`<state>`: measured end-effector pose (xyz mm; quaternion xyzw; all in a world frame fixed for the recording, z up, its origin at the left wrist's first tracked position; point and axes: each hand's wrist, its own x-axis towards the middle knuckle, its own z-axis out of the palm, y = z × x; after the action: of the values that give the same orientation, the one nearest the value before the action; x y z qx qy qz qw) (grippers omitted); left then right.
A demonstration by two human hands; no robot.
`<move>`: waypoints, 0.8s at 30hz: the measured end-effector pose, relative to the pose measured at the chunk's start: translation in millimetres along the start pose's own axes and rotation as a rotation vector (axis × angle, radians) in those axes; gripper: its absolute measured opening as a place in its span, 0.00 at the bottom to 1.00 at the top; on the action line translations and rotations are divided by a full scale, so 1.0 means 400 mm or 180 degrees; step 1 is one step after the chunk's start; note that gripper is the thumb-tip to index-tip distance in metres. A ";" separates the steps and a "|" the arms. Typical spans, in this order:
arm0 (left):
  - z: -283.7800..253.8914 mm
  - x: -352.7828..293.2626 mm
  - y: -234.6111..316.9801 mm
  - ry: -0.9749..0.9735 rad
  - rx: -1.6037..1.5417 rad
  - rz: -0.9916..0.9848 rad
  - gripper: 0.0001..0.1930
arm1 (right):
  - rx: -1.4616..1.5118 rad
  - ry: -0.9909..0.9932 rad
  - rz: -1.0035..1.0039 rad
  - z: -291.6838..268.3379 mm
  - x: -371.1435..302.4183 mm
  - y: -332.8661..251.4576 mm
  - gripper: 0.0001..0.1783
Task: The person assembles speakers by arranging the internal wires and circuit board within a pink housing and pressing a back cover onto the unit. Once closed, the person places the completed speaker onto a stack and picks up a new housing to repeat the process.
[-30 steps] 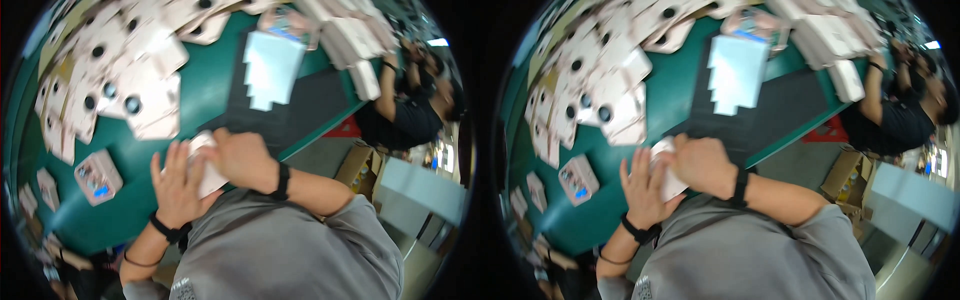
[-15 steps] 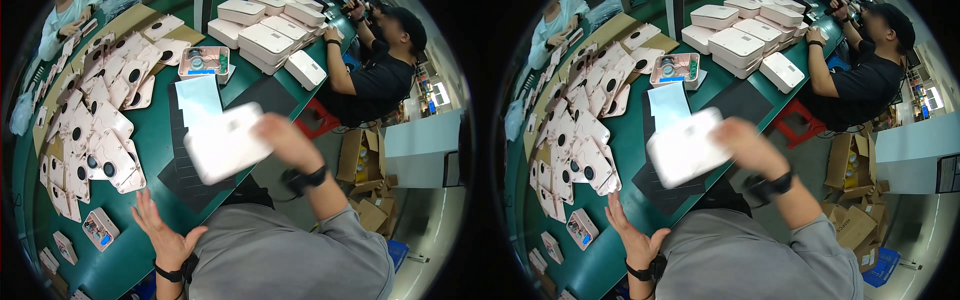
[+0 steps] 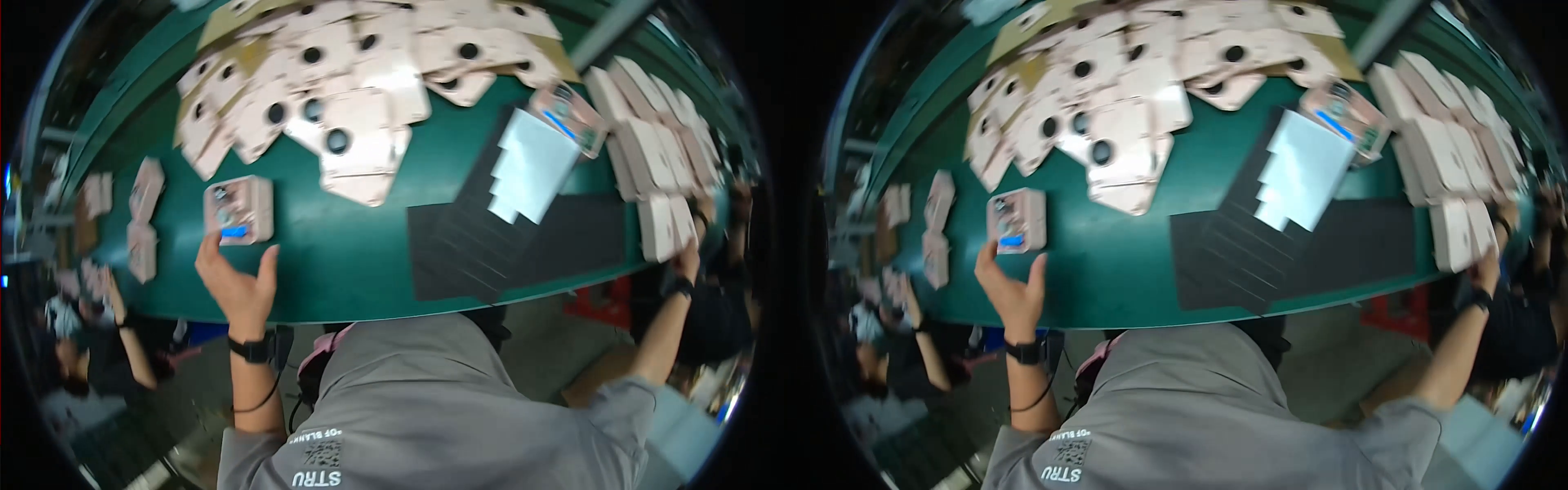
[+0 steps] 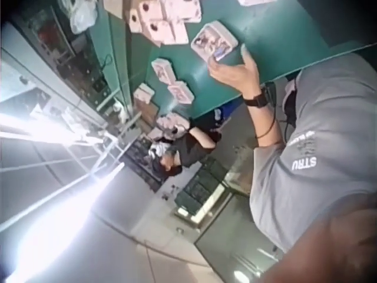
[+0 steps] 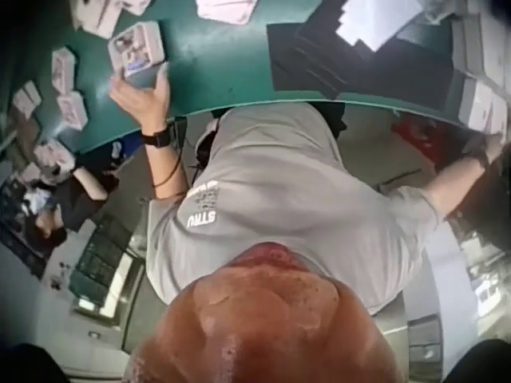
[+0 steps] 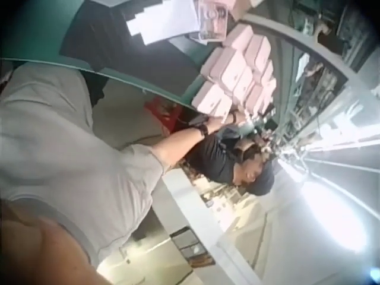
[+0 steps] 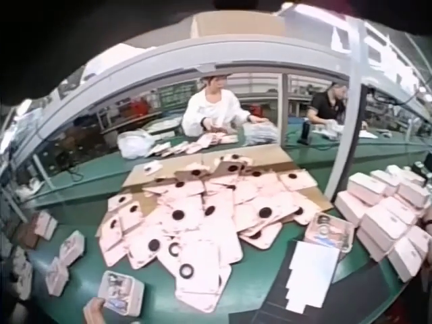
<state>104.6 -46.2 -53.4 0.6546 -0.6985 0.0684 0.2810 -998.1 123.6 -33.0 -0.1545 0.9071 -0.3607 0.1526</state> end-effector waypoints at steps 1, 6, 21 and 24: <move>-0.022 -0.010 -0.010 0.0087 0.0210 -0.0162 0.47 | 0.0116 0.0010 -0.0817 0.081 0.041 -0.009 0.37; -0.020 0.062 0.010 -0.0050 0.0222 -0.0671 0.63 | -0.0351 0.0112 -0.1207 0.239 -0.017 -0.083 0.34; -0.066 -0.027 0.191 -0.1018 -0.0556 -0.0176 0.77 | -0.0839 -0.1444 -0.5222 1.120 -1.528 -0.882 0.49; -0.097 -0.057 0.189 -0.1394 -0.1119 -0.0287 0.76 | -0.1397 -0.1356 -0.5329 1.223 -1.557 -0.879 0.47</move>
<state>44.0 1.9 -11.6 0.6255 -0.7139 -0.2093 0.2354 -184.4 -173.7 -22.2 -0.8560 0.4980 -0.1358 -0.0286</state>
